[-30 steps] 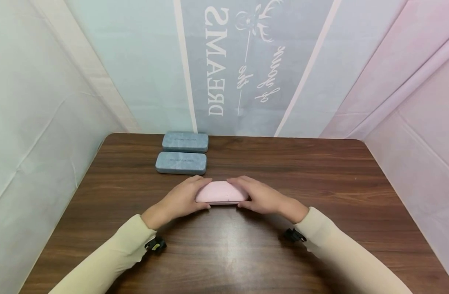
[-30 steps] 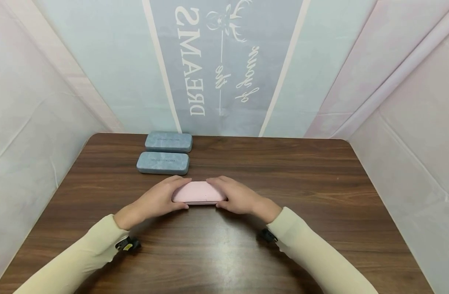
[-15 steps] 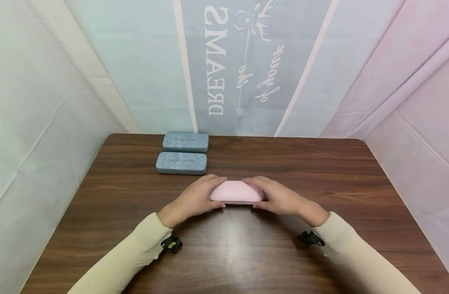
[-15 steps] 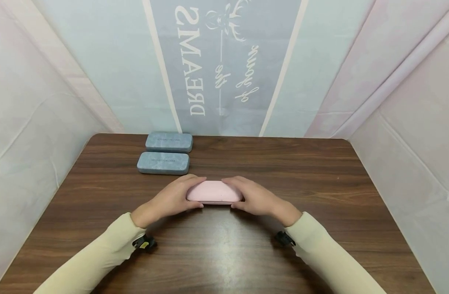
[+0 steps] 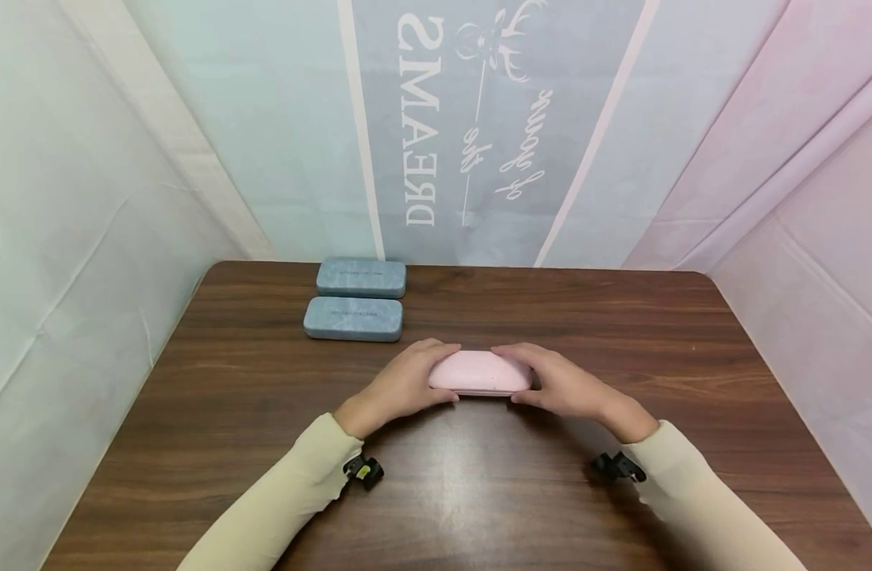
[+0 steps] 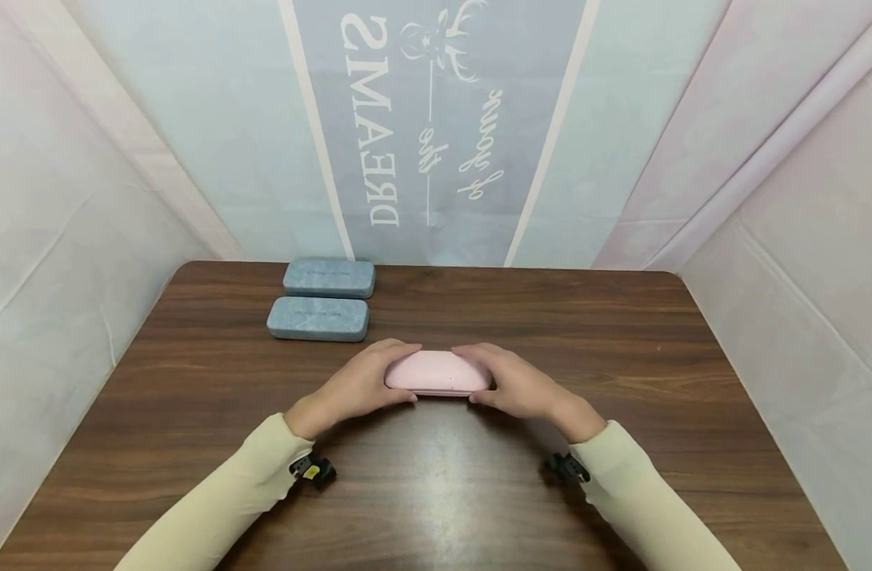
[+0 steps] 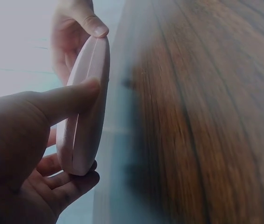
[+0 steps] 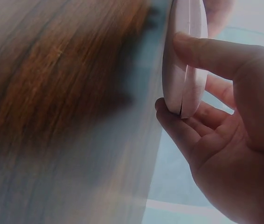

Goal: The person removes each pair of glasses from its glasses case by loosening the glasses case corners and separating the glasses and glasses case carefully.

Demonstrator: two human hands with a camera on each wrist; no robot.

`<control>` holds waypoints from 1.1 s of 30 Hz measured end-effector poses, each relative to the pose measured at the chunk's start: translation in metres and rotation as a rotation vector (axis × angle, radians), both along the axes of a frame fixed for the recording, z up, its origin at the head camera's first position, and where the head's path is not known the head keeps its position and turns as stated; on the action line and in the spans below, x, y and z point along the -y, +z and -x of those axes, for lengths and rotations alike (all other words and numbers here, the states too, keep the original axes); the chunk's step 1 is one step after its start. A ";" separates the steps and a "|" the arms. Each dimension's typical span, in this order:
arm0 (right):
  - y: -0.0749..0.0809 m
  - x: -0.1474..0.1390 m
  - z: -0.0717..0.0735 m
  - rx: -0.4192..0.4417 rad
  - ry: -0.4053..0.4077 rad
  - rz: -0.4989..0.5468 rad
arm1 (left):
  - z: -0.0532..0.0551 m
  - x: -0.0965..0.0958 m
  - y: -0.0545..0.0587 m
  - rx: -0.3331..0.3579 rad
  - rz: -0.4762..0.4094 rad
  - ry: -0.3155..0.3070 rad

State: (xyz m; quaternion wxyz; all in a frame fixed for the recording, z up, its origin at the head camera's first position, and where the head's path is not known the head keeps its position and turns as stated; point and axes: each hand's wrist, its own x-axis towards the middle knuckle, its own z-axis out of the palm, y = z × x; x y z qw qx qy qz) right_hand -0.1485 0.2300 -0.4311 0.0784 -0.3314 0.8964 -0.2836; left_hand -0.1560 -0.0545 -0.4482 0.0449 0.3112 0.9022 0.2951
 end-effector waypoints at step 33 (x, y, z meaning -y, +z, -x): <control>-0.011 -0.005 0.007 0.004 -0.034 -0.015 | 0.016 -0.003 -0.011 0.037 -0.017 -0.062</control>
